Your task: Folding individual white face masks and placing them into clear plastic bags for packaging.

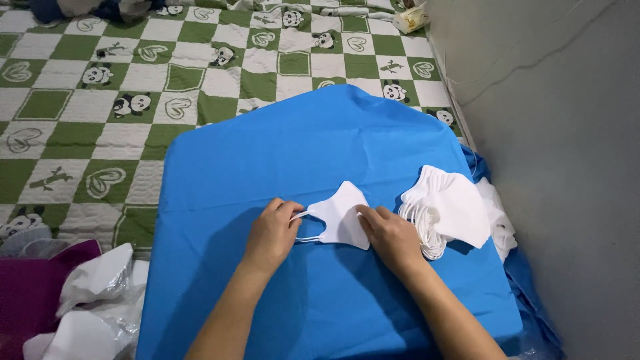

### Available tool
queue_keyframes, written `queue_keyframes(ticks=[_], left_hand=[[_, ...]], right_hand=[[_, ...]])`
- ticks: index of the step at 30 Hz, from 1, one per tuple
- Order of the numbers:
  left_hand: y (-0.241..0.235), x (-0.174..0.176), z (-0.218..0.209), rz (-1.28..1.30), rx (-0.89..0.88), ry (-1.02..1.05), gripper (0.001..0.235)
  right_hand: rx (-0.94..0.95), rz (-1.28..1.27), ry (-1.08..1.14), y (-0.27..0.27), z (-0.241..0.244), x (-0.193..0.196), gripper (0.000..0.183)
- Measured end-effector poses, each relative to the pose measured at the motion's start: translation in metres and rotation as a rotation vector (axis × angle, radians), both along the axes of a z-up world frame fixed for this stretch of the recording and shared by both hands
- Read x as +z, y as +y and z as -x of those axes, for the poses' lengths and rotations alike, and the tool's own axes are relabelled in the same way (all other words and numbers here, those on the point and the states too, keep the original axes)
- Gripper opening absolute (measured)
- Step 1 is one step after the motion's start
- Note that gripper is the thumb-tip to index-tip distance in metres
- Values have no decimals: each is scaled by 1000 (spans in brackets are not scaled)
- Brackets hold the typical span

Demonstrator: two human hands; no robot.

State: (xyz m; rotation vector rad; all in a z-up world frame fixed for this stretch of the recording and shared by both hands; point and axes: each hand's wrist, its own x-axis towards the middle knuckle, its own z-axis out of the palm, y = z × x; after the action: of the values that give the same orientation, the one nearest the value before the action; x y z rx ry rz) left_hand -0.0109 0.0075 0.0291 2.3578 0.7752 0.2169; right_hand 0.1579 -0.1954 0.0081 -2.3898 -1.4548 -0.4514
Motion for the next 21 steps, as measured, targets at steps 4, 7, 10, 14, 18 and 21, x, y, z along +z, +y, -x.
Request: queue_keyframes(ticks=[4,7,10,14,18,21], left_hand=[[-2,8,1,-13,5,16,29],[0,3,2,-24,-13,-10,31],[-3,15,4,6,1,-21,29],[-1,10,5,5,2,-72,26],[-3,13,4,-10,32,-118,25],[-3,15,4,6,36,-84,26]], right_hand=[[-23,-17,-78,-2,-2,-6,22],[-33,-138,12,-10,-4,-2,28],[-135,-289,199,-27,-5,41,20],[-322,-328,32,-90,-46,31,29],[-635,-190,160,-129,-77,14,46],[-697,-139,296,-132,-80,12,50]])
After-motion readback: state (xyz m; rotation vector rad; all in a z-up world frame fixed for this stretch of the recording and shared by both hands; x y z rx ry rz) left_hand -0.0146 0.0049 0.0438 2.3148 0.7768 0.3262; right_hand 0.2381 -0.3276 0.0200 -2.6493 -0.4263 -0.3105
